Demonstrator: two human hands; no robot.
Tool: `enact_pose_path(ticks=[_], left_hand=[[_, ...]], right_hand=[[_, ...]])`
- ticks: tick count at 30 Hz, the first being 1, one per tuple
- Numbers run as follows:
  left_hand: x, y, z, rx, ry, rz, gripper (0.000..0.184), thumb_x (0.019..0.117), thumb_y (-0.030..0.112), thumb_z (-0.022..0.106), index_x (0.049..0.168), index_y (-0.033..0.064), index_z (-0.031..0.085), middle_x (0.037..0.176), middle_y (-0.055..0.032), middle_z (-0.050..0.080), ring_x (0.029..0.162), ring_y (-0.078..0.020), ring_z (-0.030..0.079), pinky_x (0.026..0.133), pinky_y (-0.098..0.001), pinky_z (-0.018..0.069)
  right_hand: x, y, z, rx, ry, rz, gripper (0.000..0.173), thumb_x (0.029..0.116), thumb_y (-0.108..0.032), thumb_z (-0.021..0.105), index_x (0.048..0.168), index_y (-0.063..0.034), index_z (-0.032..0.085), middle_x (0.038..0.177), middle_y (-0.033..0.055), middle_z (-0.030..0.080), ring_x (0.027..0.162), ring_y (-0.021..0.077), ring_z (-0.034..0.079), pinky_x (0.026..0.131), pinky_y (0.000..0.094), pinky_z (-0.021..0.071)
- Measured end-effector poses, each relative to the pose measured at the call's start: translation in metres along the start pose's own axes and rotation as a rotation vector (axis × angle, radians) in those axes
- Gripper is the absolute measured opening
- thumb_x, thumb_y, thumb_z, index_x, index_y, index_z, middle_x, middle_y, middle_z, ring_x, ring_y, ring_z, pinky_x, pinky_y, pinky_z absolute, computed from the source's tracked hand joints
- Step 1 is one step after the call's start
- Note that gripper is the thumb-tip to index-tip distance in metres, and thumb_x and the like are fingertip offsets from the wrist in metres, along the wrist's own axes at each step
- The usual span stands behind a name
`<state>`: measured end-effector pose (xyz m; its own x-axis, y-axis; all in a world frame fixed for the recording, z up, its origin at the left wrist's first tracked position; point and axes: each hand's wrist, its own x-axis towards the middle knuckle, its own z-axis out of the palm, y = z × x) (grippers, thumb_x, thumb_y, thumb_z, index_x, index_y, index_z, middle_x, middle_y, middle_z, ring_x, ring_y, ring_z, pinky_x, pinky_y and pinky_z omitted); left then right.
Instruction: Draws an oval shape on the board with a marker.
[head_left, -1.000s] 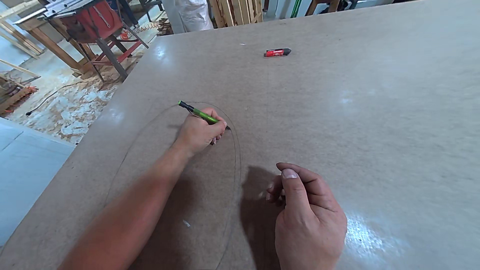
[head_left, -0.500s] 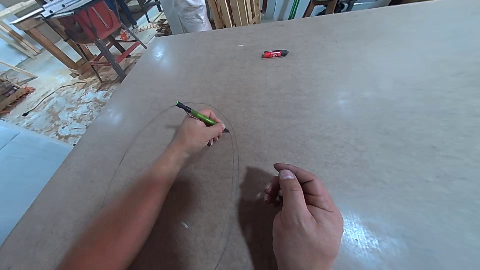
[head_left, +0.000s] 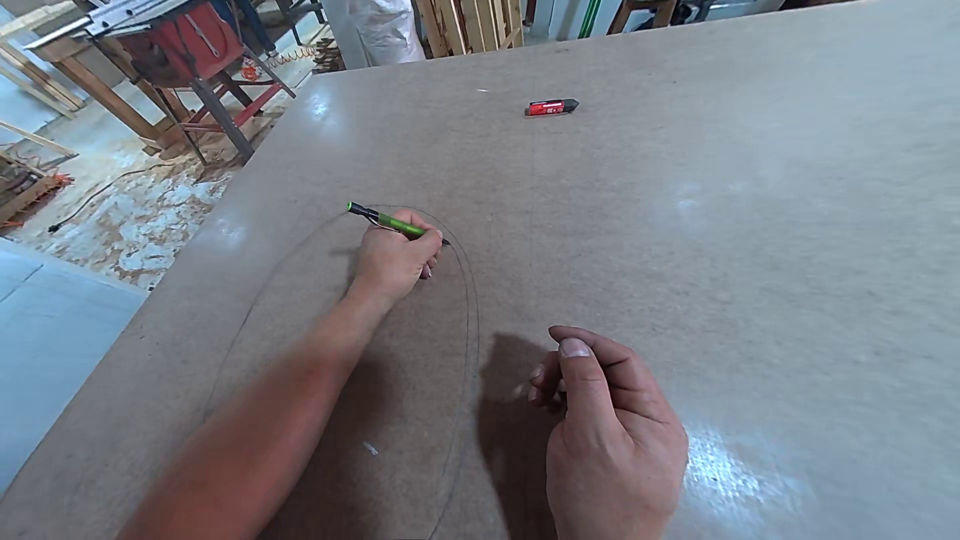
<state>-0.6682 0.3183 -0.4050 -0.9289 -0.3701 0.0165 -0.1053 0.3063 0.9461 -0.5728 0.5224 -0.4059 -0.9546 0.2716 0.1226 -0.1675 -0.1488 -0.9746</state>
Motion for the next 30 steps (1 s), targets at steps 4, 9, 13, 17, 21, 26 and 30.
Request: enact_pose_path(ticks=[4, 9, 13, 17, 21, 26, 30], left_hand=[[0.001, 0.001, 0.001, -0.004, 0.026, -0.015, 0.008, 0.0955, 0.006, 0.073, 0.09, 0.0011, 0.068, 0.072, -0.0107, 0.072, 0.055, -0.0171, 0.068, 0.05, -0.0283, 0.0586], [0.002, 0.0, 0.002, -0.017, 0.048, -0.012, 0.009, 0.0956, 0.006, 0.072, 0.091, 0.0006, 0.067, 0.072, -0.0107, 0.072, 0.054, -0.0172, 0.068, 0.051, -0.029, 0.0594], [0.001, -0.001, 0.0, -0.026, 0.016, -0.003, 0.008, 0.0951, 0.005, 0.073, 0.092, 0.0004, 0.068, 0.073, -0.0112, 0.072, 0.055, -0.0171, 0.068, 0.05, -0.0287, 0.0592], [-0.002, -0.001, -0.005, -0.014, -0.103, 0.033, 0.007, 0.0946, 0.004, 0.072, 0.092, 0.0001, 0.068, 0.073, -0.0112, 0.072, 0.055, -0.016, 0.067, 0.048, -0.0271, 0.0561], [-0.004, -0.001, -0.011, -0.032, -0.251, 0.083, 0.007, 0.0948, 0.003, 0.071, 0.091, -0.0009, 0.067, 0.073, -0.0126, 0.071, 0.055, -0.0164, 0.066, 0.048, -0.0259, 0.0542], [-0.004, -0.001, -0.01, -0.034, -0.238, 0.073, 0.006, 0.0952, 0.002, 0.071, 0.092, -0.0009, 0.068, 0.073, -0.0123, 0.07, 0.054, -0.0157, 0.065, 0.047, -0.0256, 0.0539], [-0.002, -0.002, -0.004, -0.012, -0.076, 0.03, 0.007, 0.0955, 0.005, 0.072, 0.093, 0.0004, 0.069, 0.074, -0.0114, 0.072, 0.056, -0.017, 0.068, 0.051, -0.0284, 0.0586]], right_hand=[[0.0, 0.0, 0.0, 0.005, 0.002, 0.0, 0.022, 0.1032, -0.007, 0.048, 0.1, 0.0007, 0.068, 0.067, 0.0, 0.064, 0.056, 0.0088, 0.064, 0.049, 0.0204, 0.0555], [0.0, 0.0, 0.0, 0.001, 0.001, 0.004, 0.022, 0.1032, -0.007, 0.047, 0.101, 0.0006, 0.067, 0.068, -0.0006, 0.064, 0.056, 0.0083, 0.064, 0.049, 0.0198, 0.0552], [0.0, 0.0, 0.0, -0.003, 0.001, 0.007, 0.021, 0.1034, -0.007, 0.048, 0.102, 0.0009, 0.067, 0.068, -0.0003, 0.064, 0.056, 0.0085, 0.064, 0.049, 0.0203, 0.0554], [0.0, 0.001, 0.0, 0.0, -0.002, 0.0, 0.021, 0.1033, -0.007, 0.048, 0.101, 0.0005, 0.068, 0.069, -0.0002, 0.064, 0.056, 0.0081, 0.064, 0.049, 0.0199, 0.0553], [0.0, 0.001, 0.0, 0.01, -0.009, -0.001, 0.021, 0.1034, -0.007, 0.048, 0.101, 0.0008, 0.067, 0.069, 0.0003, 0.065, 0.056, 0.0088, 0.064, 0.049, 0.0202, 0.0555], [0.0, 0.0, 0.0, 0.004, 0.003, 0.006, 0.021, 0.1027, -0.007, 0.048, 0.1, 0.0002, 0.068, 0.068, 0.0005, 0.065, 0.056, 0.0089, 0.064, 0.049, 0.0203, 0.0552], [0.0, 0.0, 0.0, 0.0, 0.003, 0.008, 0.021, 0.1024, -0.007, 0.048, 0.101, -0.0003, 0.068, 0.068, 0.0005, 0.065, 0.056, 0.0091, 0.064, 0.049, 0.0207, 0.0553]])
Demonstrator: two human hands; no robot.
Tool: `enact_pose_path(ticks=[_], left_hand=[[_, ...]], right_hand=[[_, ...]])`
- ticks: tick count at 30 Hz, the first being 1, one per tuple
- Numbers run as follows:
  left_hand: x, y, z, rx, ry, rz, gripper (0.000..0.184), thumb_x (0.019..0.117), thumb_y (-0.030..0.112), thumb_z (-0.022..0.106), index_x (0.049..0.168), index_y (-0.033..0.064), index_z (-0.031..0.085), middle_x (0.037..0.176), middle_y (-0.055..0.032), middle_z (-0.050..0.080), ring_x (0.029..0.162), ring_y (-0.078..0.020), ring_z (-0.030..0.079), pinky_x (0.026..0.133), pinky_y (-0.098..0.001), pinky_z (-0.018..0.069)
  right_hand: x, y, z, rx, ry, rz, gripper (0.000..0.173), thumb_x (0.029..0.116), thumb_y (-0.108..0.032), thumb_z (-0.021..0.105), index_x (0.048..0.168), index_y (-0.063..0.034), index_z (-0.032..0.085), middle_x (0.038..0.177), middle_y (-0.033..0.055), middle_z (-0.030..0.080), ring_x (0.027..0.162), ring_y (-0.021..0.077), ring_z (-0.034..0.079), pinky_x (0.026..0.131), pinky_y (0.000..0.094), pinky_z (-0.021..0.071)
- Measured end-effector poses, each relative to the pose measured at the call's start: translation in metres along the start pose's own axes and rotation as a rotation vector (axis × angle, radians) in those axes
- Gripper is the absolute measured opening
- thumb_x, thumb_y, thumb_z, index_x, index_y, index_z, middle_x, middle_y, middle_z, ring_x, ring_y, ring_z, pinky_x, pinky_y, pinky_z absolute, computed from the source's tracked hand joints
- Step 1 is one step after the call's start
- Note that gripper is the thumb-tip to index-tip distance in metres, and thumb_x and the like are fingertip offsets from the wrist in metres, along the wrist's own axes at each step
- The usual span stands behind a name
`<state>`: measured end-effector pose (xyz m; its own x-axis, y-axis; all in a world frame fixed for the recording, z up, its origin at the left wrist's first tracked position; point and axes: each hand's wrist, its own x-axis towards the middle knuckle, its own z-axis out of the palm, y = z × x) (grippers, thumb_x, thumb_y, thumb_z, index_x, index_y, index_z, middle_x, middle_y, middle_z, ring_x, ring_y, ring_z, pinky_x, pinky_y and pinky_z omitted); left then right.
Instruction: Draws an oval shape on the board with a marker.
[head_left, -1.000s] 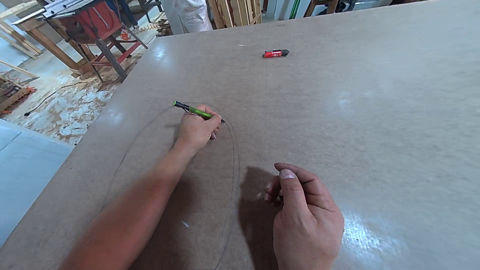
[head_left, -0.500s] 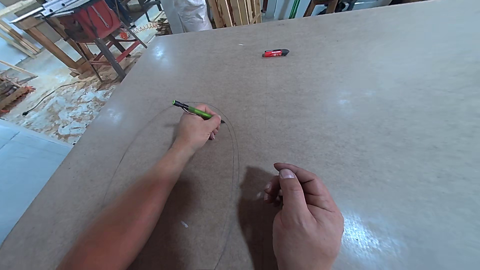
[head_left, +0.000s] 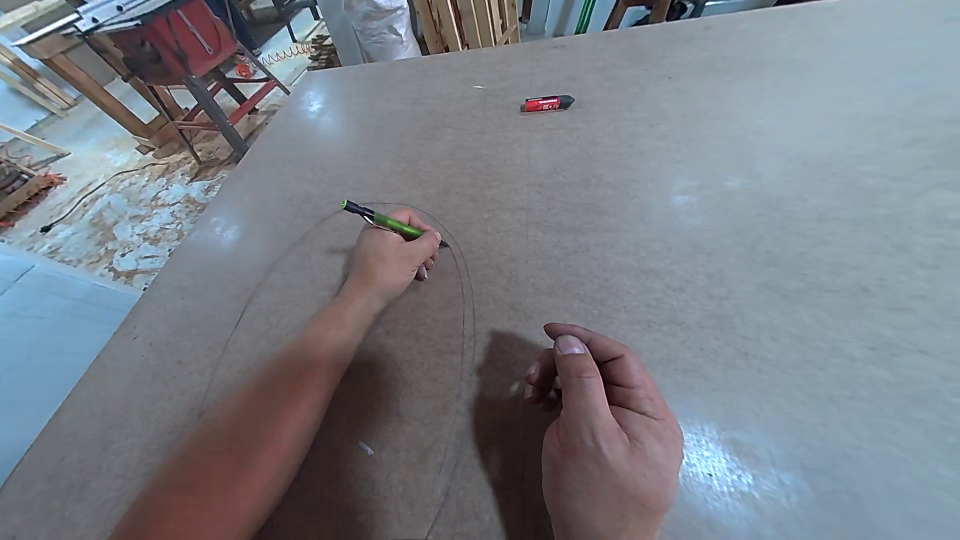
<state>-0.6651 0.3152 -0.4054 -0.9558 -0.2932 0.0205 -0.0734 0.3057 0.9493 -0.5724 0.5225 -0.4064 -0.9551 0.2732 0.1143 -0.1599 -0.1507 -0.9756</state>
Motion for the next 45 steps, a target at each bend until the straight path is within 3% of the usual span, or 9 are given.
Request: enact_pose_path(ticks=[5, 10, 16, 22, 26, 35, 40, 43, 45], left_hand=[[0.003, -0.003, -0.002, -0.094, 0.066, -0.001, 0.009, 0.0964, 0.006, 0.071, 0.095, -0.0022, 0.067, 0.074, -0.0136, 0.072, 0.055, -0.0187, 0.068, 0.05, -0.0291, 0.0588], [-0.009, -0.007, -0.01, -0.154, -0.046, 0.085, 0.011, 0.0977, 0.006, 0.068, 0.095, -0.0038, 0.065, 0.073, -0.0148, 0.071, 0.053, -0.0171, 0.065, 0.045, -0.0265, 0.0532], [-0.114, -0.007, -0.047, 0.064, -0.202, 0.101, 0.009, 0.0947, 0.017, 0.071, 0.093, 0.0087, 0.07, 0.072, -0.0055, 0.07, 0.054, -0.0128, 0.062, 0.047, -0.0264, 0.0527], [-0.201, -0.026, -0.083, -0.092, -0.171, 0.187, 0.012, 0.0963, 0.022, 0.071, 0.096, 0.0095, 0.072, 0.086, -0.001, 0.072, 0.065, -0.0058, 0.064, 0.055, -0.0223, 0.0544], [-0.2, -0.028, -0.08, -0.037, -0.122, 0.204, 0.013, 0.0945, 0.021, 0.072, 0.09, 0.0084, 0.072, 0.077, -0.0006, 0.068, 0.059, -0.006, 0.059, 0.053, -0.0216, 0.0493], [-0.201, -0.032, -0.084, -0.026, -0.134, 0.186, 0.006, 0.0907, 0.018, 0.073, 0.09, 0.013, 0.074, 0.071, -0.0028, 0.069, 0.057, -0.0127, 0.063, 0.052, -0.0252, 0.0532], [-0.195, -0.03, -0.084, 0.0, -0.157, 0.163, 0.006, 0.0944, 0.017, 0.073, 0.091, 0.0124, 0.073, 0.071, -0.0021, 0.069, 0.058, -0.0143, 0.065, 0.054, -0.0291, 0.056], [-0.199, -0.028, -0.089, 0.011, -0.193, 0.147, 0.007, 0.0957, 0.017, 0.072, 0.092, 0.0118, 0.073, 0.071, -0.0018, 0.07, 0.058, -0.0136, 0.064, 0.053, -0.0294, 0.0544], [-0.201, -0.029, -0.096, 0.005, -0.259, 0.147, 0.007, 0.0967, 0.016, 0.072, 0.093, 0.0107, 0.073, 0.072, -0.0032, 0.071, 0.056, -0.0142, 0.064, 0.052, -0.0288, 0.0535]], right_hand=[[-0.001, 0.001, 0.0, -0.005, -0.001, 0.002, 0.021, 0.1024, -0.008, 0.048, 0.101, -0.0012, 0.068, 0.067, -0.0001, 0.065, 0.055, 0.0087, 0.063, 0.049, 0.0204, 0.0548], [-0.002, 0.003, -0.006, -0.055, -0.007, -0.009, 0.022, 0.1036, -0.013, 0.05, 0.103, -0.0065, 0.07, 0.068, -0.0031, 0.065, 0.057, 0.0077, 0.064, 0.05, 0.021, 0.0553], [-0.006, 0.002, -0.004, -0.06, -0.004, 0.035, 0.02, 0.1053, -0.018, 0.052, 0.107, -0.0096, 0.07, 0.071, -0.003, 0.065, 0.056, 0.0092, 0.063, 0.051, 0.0247, 0.0565], [-0.007, 0.0, -0.006, -0.105, -0.022, 0.035, 0.02, 0.106, -0.021, 0.053, 0.107, -0.0111, 0.07, 0.072, -0.0034, 0.066, 0.057, 0.008, 0.064, 0.052, 0.0241, 0.0564], [-0.007, 0.001, -0.006, -0.149, -0.039, 0.036, 0.019, 0.106, -0.022, 0.054, 0.106, -0.0117, 0.071, 0.072, -0.0027, 0.067, 0.057, 0.0093, 0.064, 0.051, 0.0262, 0.0562], [-0.032, 0.0, -0.016, -0.272, -0.166, -0.022, 0.022, 0.1065, -0.023, 0.054, 0.109, -0.0113, 0.073, 0.077, 0.0012, 0.07, 0.064, 0.0133, 0.066, 0.059, 0.0296, 0.0568], [-0.152, -0.023, -0.027, -0.338, 0.194, -0.041, 0.022, 0.1053, -0.023, 0.054, 0.114, -0.0127, 0.071, 0.079, 0.0006, 0.069, 0.064, 0.0146, 0.067, 0.057, 0.0331, 0.06], [-0.226, -0.027, -0.002, -0.262, 0.517, -0.108, 0.022, 0.1037, -0.015, 0.051, 0.107, -0.004, 0.07, 0.073, -0.0008, 0.066, 0.059, 0.0098, 0.064, 0.052, 0.0249, 0.0565], [-0.244, -0.025, 0.016, -0.293, 0.618, -0.109, 0.022, 0.1019, -0.015, 0.051, 0.104, -0.0044, 0.07, 0.07, -0.0037, 0.066, 0.058, 0.0059, 0.064, 0.051, 0.022, 0.0553]])
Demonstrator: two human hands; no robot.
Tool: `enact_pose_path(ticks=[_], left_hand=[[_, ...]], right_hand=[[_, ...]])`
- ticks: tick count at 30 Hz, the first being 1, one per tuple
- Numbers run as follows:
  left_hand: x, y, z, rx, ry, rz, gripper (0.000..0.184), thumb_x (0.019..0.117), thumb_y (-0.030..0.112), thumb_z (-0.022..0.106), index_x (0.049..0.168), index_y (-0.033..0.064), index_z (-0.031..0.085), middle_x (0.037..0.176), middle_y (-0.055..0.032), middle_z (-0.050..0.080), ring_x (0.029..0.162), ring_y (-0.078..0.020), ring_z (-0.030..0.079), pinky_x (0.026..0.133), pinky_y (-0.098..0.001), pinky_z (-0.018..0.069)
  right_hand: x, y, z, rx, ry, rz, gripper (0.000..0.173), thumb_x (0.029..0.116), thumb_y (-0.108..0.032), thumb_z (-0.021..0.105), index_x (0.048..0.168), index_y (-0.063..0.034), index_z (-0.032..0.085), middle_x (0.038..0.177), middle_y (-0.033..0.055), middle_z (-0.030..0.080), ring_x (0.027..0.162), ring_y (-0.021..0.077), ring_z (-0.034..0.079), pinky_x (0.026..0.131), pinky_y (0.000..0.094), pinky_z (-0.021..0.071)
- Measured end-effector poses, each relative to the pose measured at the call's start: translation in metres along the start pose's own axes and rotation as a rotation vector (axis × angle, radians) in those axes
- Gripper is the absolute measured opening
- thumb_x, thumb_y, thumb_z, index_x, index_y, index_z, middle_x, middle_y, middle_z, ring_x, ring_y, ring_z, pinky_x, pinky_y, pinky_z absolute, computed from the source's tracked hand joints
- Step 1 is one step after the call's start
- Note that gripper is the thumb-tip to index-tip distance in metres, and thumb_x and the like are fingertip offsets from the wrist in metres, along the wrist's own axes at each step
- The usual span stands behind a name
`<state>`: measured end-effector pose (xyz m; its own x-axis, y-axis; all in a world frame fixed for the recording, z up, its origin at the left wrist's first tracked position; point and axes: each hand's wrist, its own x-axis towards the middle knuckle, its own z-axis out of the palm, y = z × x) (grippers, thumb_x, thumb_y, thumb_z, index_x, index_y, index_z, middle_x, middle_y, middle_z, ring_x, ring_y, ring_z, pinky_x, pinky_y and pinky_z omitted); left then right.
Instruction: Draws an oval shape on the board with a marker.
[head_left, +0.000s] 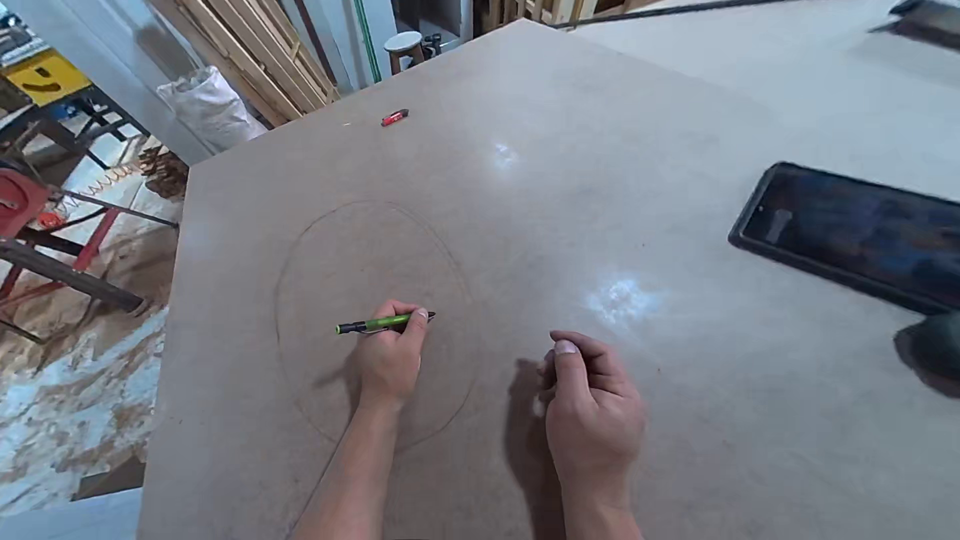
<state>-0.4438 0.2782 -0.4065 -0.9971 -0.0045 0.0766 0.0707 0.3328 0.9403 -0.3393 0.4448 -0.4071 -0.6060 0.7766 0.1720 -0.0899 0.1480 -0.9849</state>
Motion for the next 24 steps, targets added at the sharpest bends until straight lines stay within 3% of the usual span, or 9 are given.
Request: enact_pose_path(ticks=[4, 8, 13, 24], left_hand=[[0.005, 0.0, -0.008, -0.028, -0.167, 0.005, 0.006, 0.0974, 0.013, 0.071, 0.095, 0.0076, 0.073, 0.075, -0.0081, 0.072, 0.057, -0.0169, 0.065, 0.052, -0.0284, 0.0551], [0.03, 0.008, 0.006, -0.103, -0.317, -0.052, 0.004, 0.0965, 0.004, 0.069, 0.096, 0.0013, 0.071, 0.076, -0.0142, 0.072, 0.06, -0.0199, 0.068, 0.055, -0.0312, 0.0584], [0.052, 0.011, 0.035, -0.086, -0.326, -0.016, 0.006, 0.0943, 0.004, 0.071, 0.089, 0.0017, 0.068, 0.071, -0.013, 0.07, 0.055, -0.0178, 0.065, 0.051, -0.0289, 0.0549], [0.051, 0.012, 0.037, -0.081, -0.317, -0.007, 0.007, 0.0947, 0.005, 0.073, 0.089, 0.0016, 0.068, 0.073, -0.0137, 0.071, 0.056, -0.0181, 0.067, 0.05, -0.0276, 0.0553]], right_hand=[[0.018, 0.008, -0.002, -0.1, -0.023, -0.001, 0.021, 0.1027, -0.023, 0.055, 0.108, -0.0122, 0.072, 0.074, -0.005, 0.067, 0.059, 0.0067, 0.064, 0.053, 0.027, 0.057], [0.032, 0.008, -0.011, -0.051, 0.042, 0.036, 0.021, 0.1035, -0.024, 0.053, 0.109, -0.0126, 0.07, 0.073, -0.0054, 0.066, 0.057, 0.0057, 0.063, 0.05, 0.0243, 0.055], [0.033, 0.01, -0.009, -0.066, 0.046, 0.05, 0.02, 0.1032, -0.024, 0.053, 0.107, -0.0151, 0.071, 0.072, -0.007, 0.066, 0.057, 0.0049, 0.063, 0.049, 0.0232, 0.054], [0.032, 0.009, -0.009, -0.065, 0.05, 0.058, 0.02, 0.1042, -0.024, 0.053, 0.106, -0.0167, 0.072, 0.072, -0.0074, 0.067, 0.056, 0.0048, 0.063, 0.047, 0.0219, 0.0521]])
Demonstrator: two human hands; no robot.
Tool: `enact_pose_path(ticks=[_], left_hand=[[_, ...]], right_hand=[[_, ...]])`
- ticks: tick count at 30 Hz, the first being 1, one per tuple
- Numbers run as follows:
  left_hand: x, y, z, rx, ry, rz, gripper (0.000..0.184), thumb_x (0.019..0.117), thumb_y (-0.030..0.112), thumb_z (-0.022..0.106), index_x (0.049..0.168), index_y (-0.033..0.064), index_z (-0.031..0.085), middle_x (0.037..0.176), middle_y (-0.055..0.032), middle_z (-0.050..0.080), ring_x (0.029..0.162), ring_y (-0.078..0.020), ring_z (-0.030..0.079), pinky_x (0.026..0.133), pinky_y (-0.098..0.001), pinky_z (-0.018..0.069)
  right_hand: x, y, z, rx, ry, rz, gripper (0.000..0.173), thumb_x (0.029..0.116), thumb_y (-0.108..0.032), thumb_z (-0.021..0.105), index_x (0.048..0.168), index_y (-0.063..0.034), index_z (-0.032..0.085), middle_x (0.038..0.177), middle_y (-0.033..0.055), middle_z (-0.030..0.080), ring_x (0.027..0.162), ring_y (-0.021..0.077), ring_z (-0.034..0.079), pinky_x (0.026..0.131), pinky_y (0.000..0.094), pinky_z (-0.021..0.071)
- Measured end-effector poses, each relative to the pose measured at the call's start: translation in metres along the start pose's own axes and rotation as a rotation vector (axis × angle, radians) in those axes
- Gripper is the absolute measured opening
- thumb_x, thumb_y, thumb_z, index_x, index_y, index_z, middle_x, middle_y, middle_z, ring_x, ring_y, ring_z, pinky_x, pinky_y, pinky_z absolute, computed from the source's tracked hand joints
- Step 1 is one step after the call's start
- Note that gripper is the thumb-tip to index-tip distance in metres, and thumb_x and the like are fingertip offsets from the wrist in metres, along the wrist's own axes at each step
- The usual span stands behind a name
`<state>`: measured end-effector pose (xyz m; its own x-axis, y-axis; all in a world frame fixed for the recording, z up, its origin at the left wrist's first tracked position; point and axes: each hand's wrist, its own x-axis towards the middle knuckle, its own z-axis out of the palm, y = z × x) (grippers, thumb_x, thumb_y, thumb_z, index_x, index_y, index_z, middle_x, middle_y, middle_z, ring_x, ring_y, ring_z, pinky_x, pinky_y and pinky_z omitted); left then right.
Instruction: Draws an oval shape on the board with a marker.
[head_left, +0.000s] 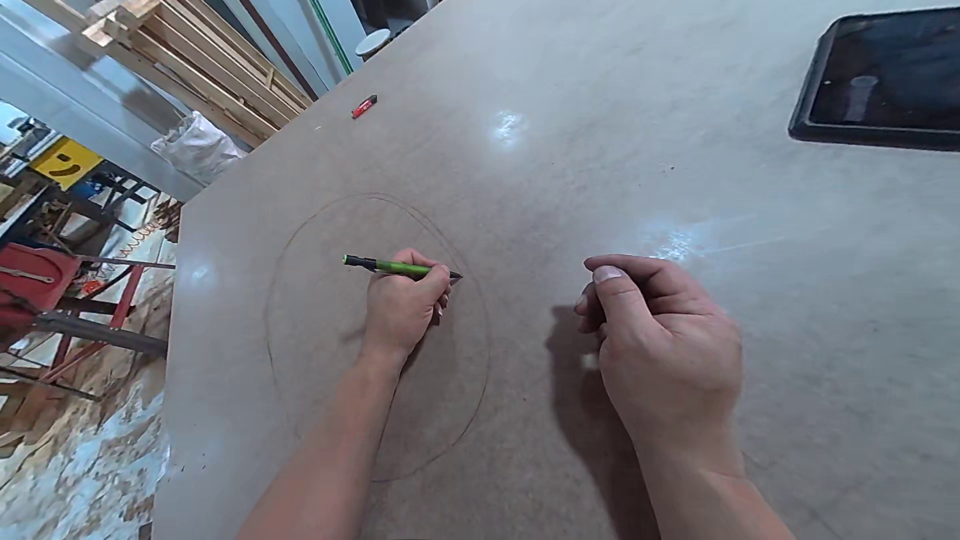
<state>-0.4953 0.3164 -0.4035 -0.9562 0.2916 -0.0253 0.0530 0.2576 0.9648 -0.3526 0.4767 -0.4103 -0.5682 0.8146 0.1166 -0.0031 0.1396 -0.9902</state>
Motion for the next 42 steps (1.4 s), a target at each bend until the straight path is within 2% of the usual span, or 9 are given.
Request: enact_pose_path(ticks=[8, 13, 42], left_hand=[[-0.0011, 0.0008, 0.0025, 0.007, 0.029, -0.01, 0.008, 0.0961, 0.006, 0.072, 0.091, 0.0019, 0.068, 0.075, -0.0132, 0.072, 0.058, -0.018, 0.068, 0.051, -0.0281, 0.0571], [-0.0018, 0.0029, 0.0031, 0.037, 0.023, -0.011, 0.01, 0.0958, 0.007, 0.073, 0.088, 0.0027, 0.068, 0.074, -0.0122, 0.072, 0.058, -0.0173, 0.068, 0.051, -0.0272, 0.0565], [-0.0031, -0.0012, -0.0064, -0.008, -0.144, 0.048, 0.006, 0.0932, 0.001, 0.072, 0.088, 0.0003, 0.068, 0.071, -0.0148, 0.069, 0.052, -0.0167, 0.063, 0.045, -0.0253, 0.0508]], right_hand=[[0.0001, 0.0003, -0.0005, 0.016, -0.012, 0.005, 0.019, 0.104, -0.023, 0.054, 0.107, -0.0159, 0.071, 0.073, -0.0067, 0.067, 0.057, 0.0053, 0.063, 0.048, 0.0227, 0.0527], [0.0003, 0.0, -0.0004, 0.021, -0.014, 0.014, 0.019, 0.1044, -0.024, 0.054, 0.107, -0.0158, 0.071, 0.073, -0.0064, 0.067, 0.057, 0.006, 0.063, 0.049, 0.0228, 0.0529], [0.0009, -0.0016, -0.0016, 0.023, -0.017, 0.028, 0.019, 0.105, -0.023, 0.054, 0.107, -0.0165, 0.071, 0.074, -0.0065, 0.068, 0.058, 0.0059, 0.064, 0.049, 0.0226, 0.0537]])
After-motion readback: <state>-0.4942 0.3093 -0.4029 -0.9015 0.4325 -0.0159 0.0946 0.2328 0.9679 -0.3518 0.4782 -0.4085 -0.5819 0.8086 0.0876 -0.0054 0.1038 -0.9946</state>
